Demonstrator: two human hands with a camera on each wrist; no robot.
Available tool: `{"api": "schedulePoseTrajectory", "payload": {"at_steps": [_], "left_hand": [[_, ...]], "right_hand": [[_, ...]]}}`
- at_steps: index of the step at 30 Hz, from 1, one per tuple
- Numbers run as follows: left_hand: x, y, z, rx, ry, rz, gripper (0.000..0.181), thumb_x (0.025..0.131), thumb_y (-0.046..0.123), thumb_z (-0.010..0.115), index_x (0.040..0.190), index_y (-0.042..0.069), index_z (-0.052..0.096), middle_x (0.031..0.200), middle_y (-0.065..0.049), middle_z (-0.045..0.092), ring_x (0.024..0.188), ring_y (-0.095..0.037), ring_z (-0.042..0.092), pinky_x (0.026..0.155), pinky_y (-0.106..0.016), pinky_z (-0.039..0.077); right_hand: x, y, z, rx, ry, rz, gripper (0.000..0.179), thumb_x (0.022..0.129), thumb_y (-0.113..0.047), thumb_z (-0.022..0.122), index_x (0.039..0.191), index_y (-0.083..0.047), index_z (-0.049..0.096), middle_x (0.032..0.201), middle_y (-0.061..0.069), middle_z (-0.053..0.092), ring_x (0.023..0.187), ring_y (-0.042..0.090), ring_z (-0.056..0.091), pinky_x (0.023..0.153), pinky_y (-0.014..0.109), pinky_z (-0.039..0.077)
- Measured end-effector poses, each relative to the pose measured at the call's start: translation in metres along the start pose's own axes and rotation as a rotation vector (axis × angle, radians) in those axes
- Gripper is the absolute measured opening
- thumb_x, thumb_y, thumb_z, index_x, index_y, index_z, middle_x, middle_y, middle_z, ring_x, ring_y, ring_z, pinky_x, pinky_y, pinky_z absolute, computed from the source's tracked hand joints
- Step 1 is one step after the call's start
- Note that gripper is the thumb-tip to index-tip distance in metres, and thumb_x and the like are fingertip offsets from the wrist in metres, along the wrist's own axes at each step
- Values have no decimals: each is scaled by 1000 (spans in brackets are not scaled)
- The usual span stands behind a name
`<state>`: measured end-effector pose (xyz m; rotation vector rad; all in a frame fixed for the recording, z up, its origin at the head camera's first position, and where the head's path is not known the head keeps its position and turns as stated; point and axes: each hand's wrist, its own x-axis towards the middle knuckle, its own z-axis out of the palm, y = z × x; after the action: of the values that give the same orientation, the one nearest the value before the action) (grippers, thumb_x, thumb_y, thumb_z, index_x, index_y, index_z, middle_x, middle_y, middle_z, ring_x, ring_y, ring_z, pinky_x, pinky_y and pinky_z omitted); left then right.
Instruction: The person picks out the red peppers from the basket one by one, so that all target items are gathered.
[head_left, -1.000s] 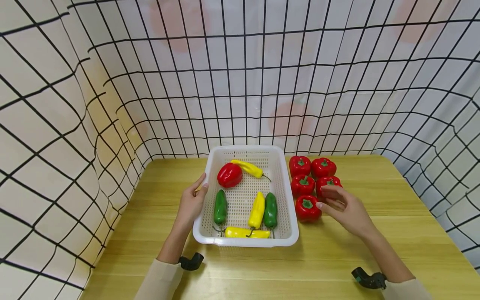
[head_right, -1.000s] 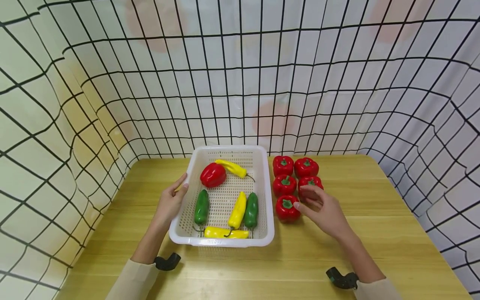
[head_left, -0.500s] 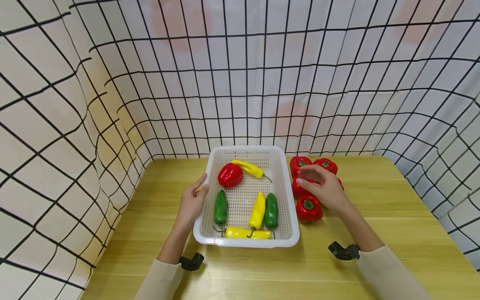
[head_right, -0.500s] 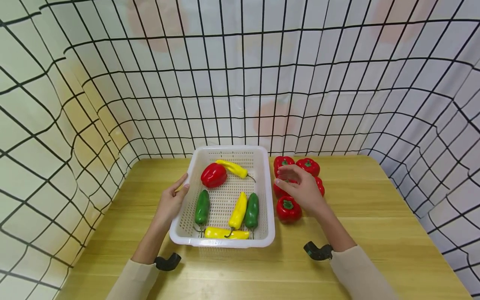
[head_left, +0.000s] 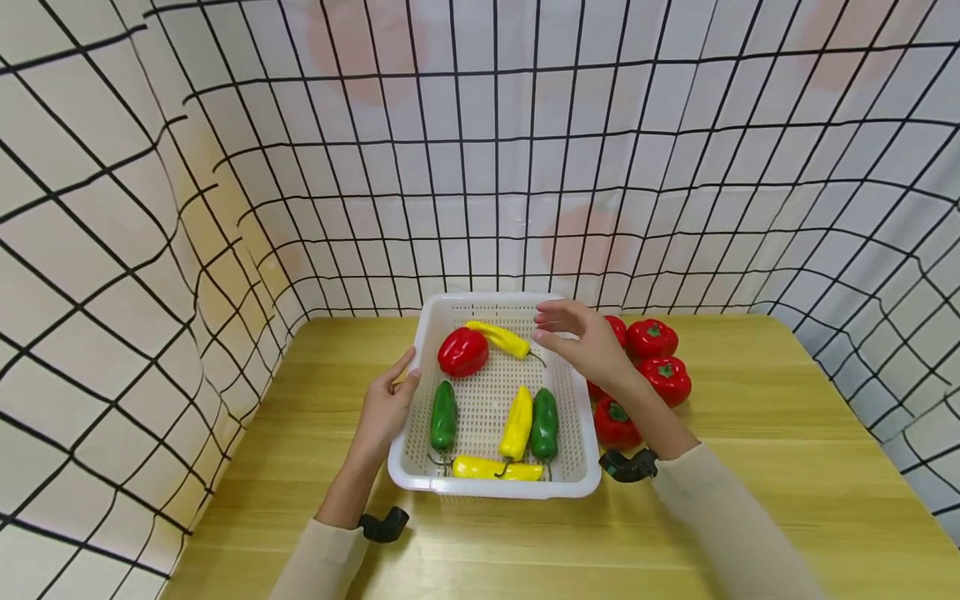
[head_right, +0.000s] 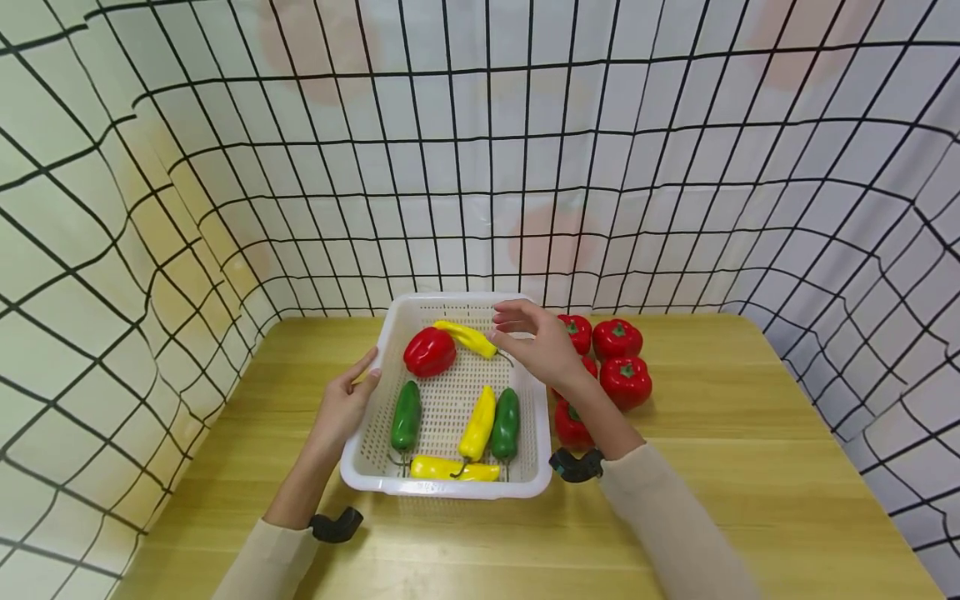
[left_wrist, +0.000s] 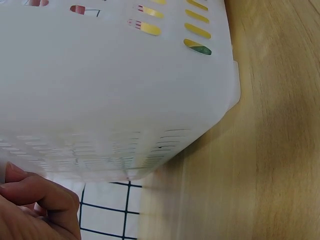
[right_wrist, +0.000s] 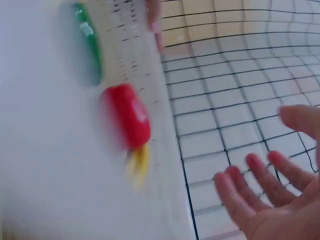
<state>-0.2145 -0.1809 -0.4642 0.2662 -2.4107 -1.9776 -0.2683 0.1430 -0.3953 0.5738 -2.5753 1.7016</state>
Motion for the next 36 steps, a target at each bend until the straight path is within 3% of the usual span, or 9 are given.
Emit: {"api": "schedulePoseTrajectory", "payload": {"at_steps": [11, 18, 26, 36], "left_hand": [[2, 0, 1, -10, 3, 2, 47, 106, 35, 58, 152, 38, 50, 126, -21, 71, 103, -34, 75, 78, -42, 66], [0, 0, -1, -27, -1, -2, 48, 105, 35, 59, 152, 37, 50, 126, -23, 71, 103, -36, 74, 78, -45, 65], [0, 2, 0, -14, -8, 16, 48, 106, 35, 58, 153, 36, 50, 127, -23, 71, 102, -36, 75, 78, -44, 65], [0, 0, 1, -5, -4, 9, 47, 106, 36, 57, 153, 37, 49, 131, -21, 69, 107, -36, 74, 79, -43, 65]], "right_hand": [[38, -15, 29, 26, -60, 31, 50, 96, -32, 73, 141, -14, 58, 138, 9, 64, 125, 30, 64, 98, 45, 60], [58, -8, 56, 48, -131, 153, 55, 95, -37, 74, 142, -15, 56, 143, 12, 59, 126, 33, 64, 93, 45, 62], [70, 7, 72, 74, -146, 285, 54, 95, -34, 74, 143, -14, 56, 145, 15, 56, 122, 37, 64, 97, 52, 59], [76, 19, 86, -60, -183, 328, 64, 95, -36, 73, 148, -8, 51, 143, 16, 58, 116, 38, 65, 94, 46, 61]]}}
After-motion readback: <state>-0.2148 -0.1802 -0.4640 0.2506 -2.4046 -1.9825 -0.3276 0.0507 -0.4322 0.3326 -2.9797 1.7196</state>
